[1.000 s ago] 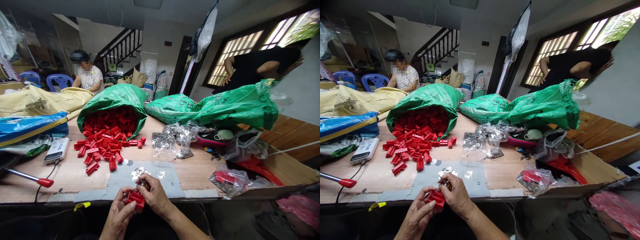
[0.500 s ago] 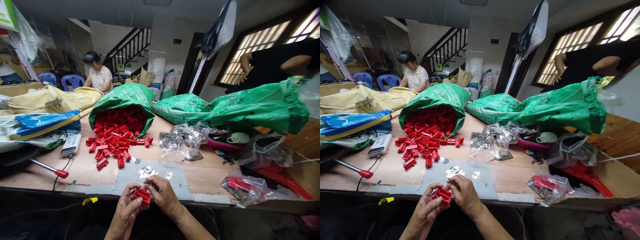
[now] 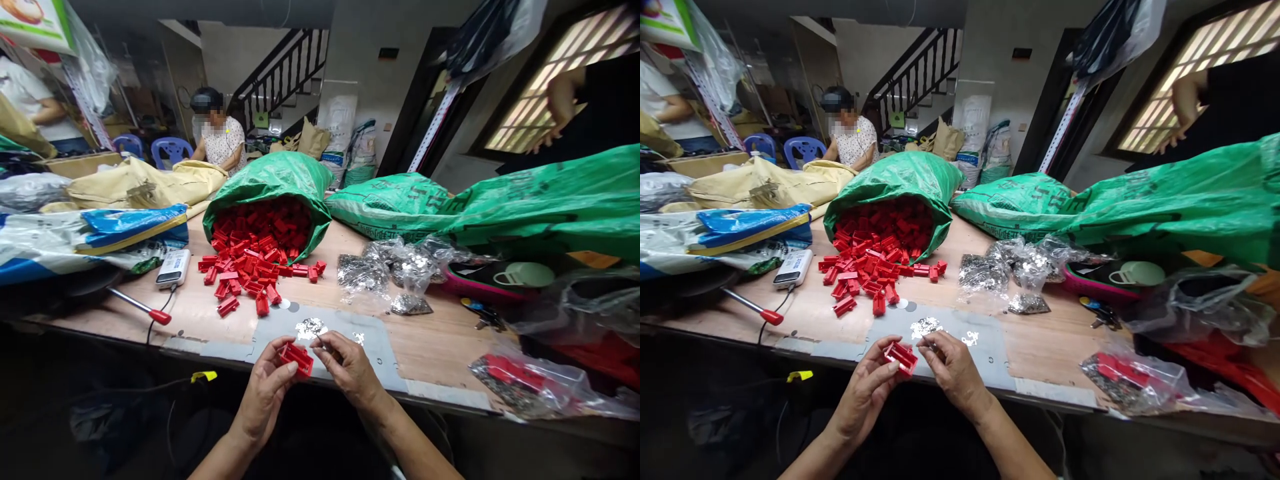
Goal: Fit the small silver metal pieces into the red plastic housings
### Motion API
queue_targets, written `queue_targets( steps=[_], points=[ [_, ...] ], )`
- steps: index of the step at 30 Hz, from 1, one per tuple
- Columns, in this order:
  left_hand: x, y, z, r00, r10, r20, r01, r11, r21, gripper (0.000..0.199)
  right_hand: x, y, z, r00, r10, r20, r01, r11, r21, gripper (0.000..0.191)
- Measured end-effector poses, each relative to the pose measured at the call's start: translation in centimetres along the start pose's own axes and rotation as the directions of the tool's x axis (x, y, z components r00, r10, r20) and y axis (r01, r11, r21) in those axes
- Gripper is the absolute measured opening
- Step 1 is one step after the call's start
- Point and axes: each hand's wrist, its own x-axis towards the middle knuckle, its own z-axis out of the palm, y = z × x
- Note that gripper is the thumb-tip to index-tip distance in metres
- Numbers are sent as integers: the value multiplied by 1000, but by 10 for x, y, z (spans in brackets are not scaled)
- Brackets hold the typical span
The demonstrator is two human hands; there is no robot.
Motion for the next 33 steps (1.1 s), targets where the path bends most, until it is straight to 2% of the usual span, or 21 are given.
queue_targets(
  steps=[7,15,22,29,33],
  points=[
    [12,10,0,995,55,-78,-57,998,-20,44,2,-4,-1,1000,-14,0,14,1000,20,15],
    [19,13,-2,989,129,-72,-125,991,51,48,11,-15,3,999,49,-23,-49,999,-2,11],
    [19,15,-3,988,148,-48,-144,986,83,42,16,-18,8,1000,-29,-7,28,999,-29,5],
    [20,13,-6,991,133,-23,-130,988,85,38,16,-17,7,988,-109,112,106,994,32,7],
    [19,12,-6,994,110,1,-110,991,80,39,16,-17,5,984,-132,119,124,989,76,7]
  ],
)
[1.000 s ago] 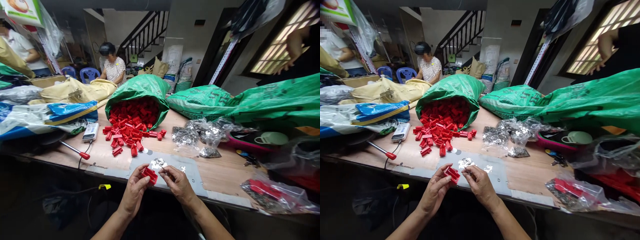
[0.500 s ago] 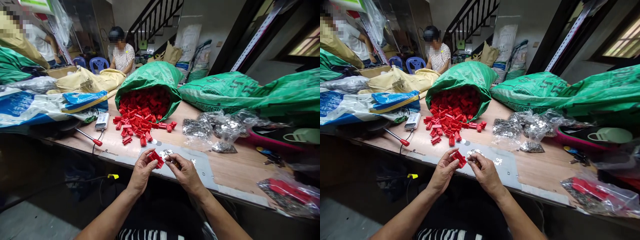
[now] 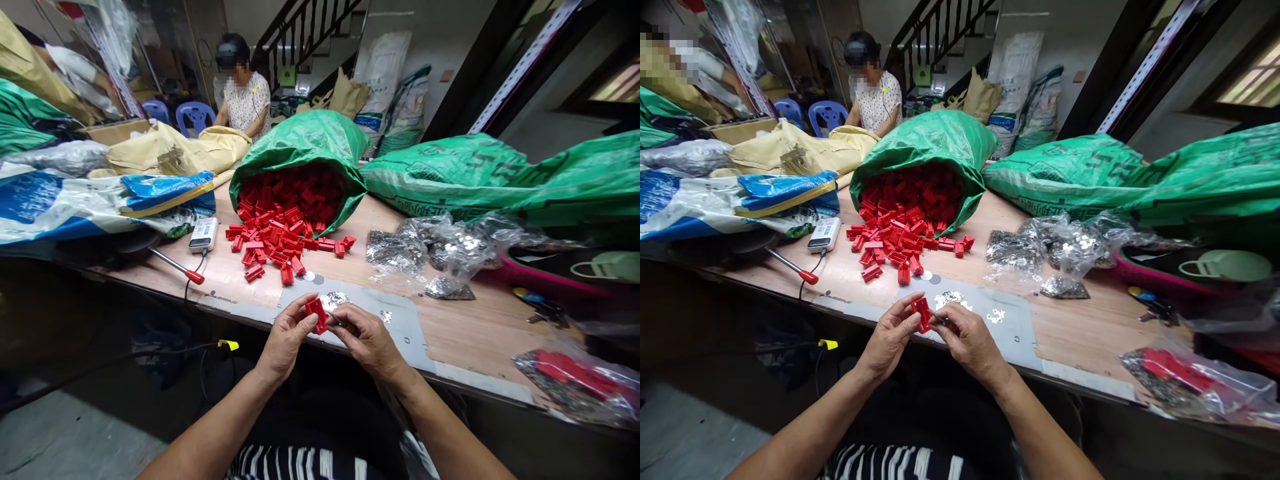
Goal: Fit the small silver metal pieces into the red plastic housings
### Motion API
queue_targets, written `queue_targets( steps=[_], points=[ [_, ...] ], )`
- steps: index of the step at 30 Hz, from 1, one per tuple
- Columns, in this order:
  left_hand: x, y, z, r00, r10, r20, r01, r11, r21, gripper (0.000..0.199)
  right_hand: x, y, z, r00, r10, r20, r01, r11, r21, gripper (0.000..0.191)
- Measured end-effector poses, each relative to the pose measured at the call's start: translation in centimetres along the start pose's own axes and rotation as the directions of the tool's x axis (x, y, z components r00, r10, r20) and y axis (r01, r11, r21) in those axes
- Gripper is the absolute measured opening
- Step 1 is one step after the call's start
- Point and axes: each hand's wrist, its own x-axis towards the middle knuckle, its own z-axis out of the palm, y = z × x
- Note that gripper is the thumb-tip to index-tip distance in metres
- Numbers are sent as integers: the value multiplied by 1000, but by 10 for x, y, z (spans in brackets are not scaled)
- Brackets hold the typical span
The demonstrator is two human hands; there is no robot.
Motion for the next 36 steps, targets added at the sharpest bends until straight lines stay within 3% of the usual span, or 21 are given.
queue_targets(
  steps=[9,17,23,26,31,33,36],
  points=[
    [-1,0,-1,999,-25,44,27,998,-51,40,-1,3,-3,993,71,98,-83,989,120,3],
    [-2,-4,-4,997,-13,77,8,998,61,41,-8,12,0,956,275,104,-292,931,220,14],
    [-3,-6,-9,997,38,69,-55,963,264,49,-12,16,-3,964,259,62,-266,954,139,15],
    [0,-8,-16,990,128,60,-141,847,513,55,-14,20,-3,977,211,44,-211,978,-7,21],
    [5,-10,-26,931,282,233,-347,479,806,44,-19,27,4,981,193,34,-184,966,-181,26],
    [7,-10,-28,919,281,278,-376,406,833,42,-20,27,7,976,214,34,-204,959,-198,25],
    [9,-11,-30,913,272,303,-390,370,843,40,-20,27,11,973,227,45,-213,954,-210,19]
  ],
)
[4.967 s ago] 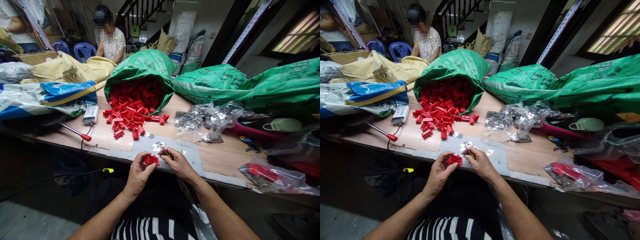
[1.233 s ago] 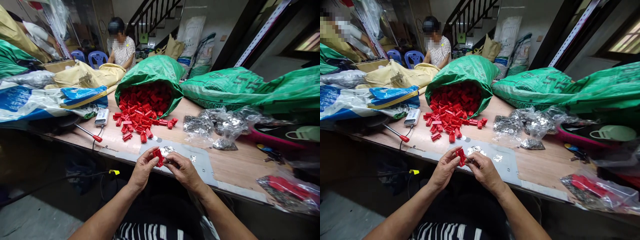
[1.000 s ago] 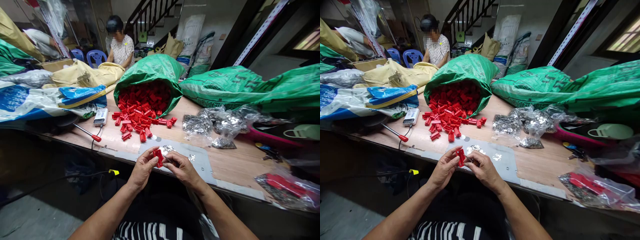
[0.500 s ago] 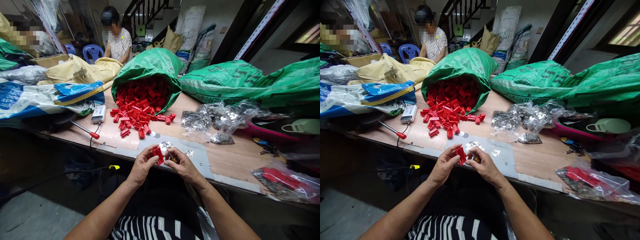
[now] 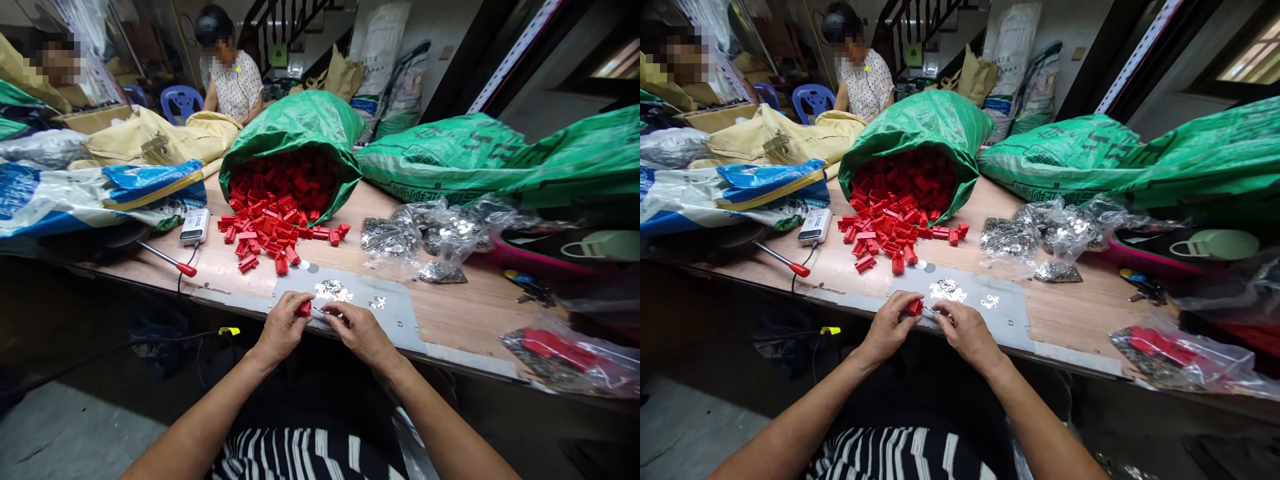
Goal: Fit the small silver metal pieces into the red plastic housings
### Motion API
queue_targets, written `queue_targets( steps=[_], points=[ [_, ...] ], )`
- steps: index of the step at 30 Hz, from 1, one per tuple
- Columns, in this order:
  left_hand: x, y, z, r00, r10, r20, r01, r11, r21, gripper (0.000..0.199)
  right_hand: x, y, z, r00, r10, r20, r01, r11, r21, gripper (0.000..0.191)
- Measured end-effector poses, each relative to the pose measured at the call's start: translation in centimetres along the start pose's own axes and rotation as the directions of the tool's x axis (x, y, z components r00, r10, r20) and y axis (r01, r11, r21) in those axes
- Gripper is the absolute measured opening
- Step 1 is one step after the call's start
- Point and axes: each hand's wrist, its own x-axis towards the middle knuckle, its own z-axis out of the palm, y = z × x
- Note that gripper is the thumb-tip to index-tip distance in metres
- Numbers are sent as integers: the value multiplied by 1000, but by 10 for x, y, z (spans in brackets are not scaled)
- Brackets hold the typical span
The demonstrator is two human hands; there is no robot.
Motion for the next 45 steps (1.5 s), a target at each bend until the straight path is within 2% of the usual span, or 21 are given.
queue_targets(
  steps=[4,12,16,20,27,31,38,40,42,43,45],
  points=[
    [1,-4,-1,1000,17,9,-17,1000,-12,40,0,-1,3,998,-59,15,59,998,-12,17],
    [3,-4,-3,996,-84,13,85,987,-137,42,2,-3,6,994,-98,42,101,991,-86,18],
    [5,-5,-3,994,-110,10,109,970,-217,45,1,-6,8,996,-74,44,80,988,-132,18],
    [5,-7,-3,996,-84,9,84,983,-161,44,1,-15,10,998,-32,53,43,976,-215,19],
    [5,-9,-3,997,-67,27,69,992,-105,35,5,-41,19,990,140,29,-116,905,-409,17],
    [4,-6,-2,995,-94,19,96,989,-115,33,4,-35,16,992,116,54,-91,938,-335,15],
    [-5,6,-4,980,-190,-52,174,960,-220,26,-11,-12,7,1000,15,-5,-15,1000,-14,20],
    [-6,11,-5,967,-246,-69,212,922,-324,26,-14,-13,4,999,38,28,-40,997,66,17],
    [-6,17,-5,946,-322,-38,265,834,-483,23,-16,-17,0,994,54,97,-69,986,153,19],
    [-6,20,-5,933,-361,0,293,757,-583,20,-16,-20,-2,990,51,131,-77,977,197,22],
    [-7,27,-5,898,-426,114,351,535,-768,14,-15,-26,-4,984,34,173,-80,960,268,32]
  ],
)
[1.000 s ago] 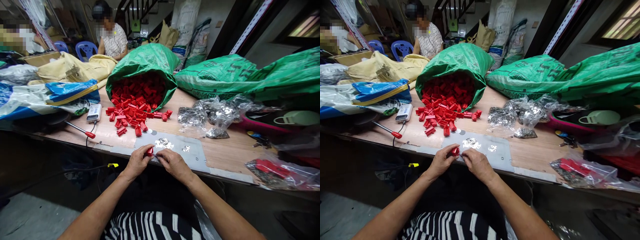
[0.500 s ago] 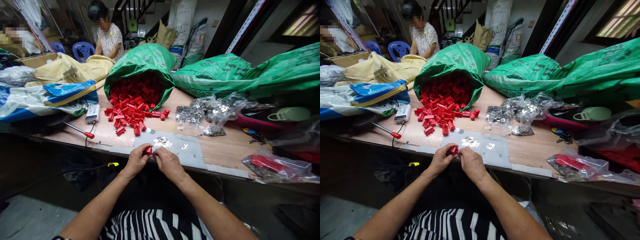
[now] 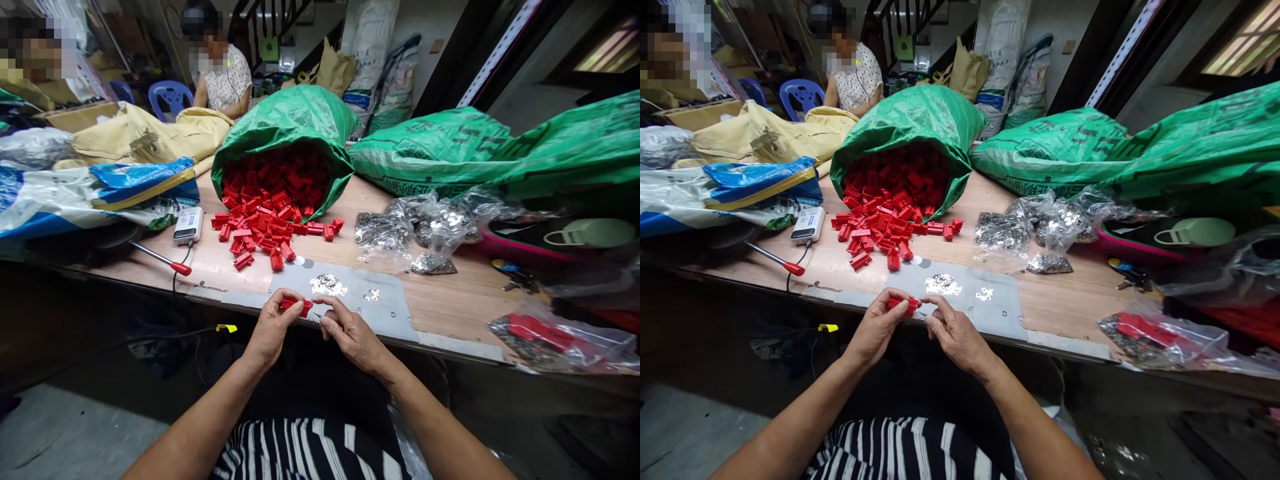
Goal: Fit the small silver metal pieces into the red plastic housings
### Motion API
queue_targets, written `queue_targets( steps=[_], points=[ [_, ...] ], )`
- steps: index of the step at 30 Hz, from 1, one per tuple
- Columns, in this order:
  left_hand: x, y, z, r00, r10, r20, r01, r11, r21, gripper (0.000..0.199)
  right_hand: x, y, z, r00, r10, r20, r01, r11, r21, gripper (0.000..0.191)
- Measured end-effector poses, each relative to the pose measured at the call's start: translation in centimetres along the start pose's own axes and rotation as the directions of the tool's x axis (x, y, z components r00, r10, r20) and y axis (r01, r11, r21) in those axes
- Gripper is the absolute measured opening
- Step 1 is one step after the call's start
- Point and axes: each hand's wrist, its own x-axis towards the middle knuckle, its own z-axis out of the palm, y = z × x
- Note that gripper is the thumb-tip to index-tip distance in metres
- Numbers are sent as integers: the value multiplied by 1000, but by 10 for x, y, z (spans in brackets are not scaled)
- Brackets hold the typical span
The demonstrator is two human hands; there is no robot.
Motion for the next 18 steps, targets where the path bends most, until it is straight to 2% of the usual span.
queue_targets(
  steps=[3,6,11,13,18],
  points=[
    [-5,3,5,982,-169,79,186,928,-322,20,1,-7,1,1000,-14,17,13,999,36,39],
    [-9,2,6,964,-239,118,266,840,-473,23,0,-9,2,1000,-24,14,24,999,42,39],
    [-11,-2,7,933,-352,81,336,763,-553,9,-1,-11,-1,999,-48,-8,47,999,-16,39],
    [-11,-2,9,917,-391,78,360,730,-581,9,-1,-11,-2,998,-65,-13,64,996,-63,38],
    [-12,-2,13,919,-384,93,356,702,-617,11,1,-8,2,987,-109,-118,97,990,-105,32]
  ],
)
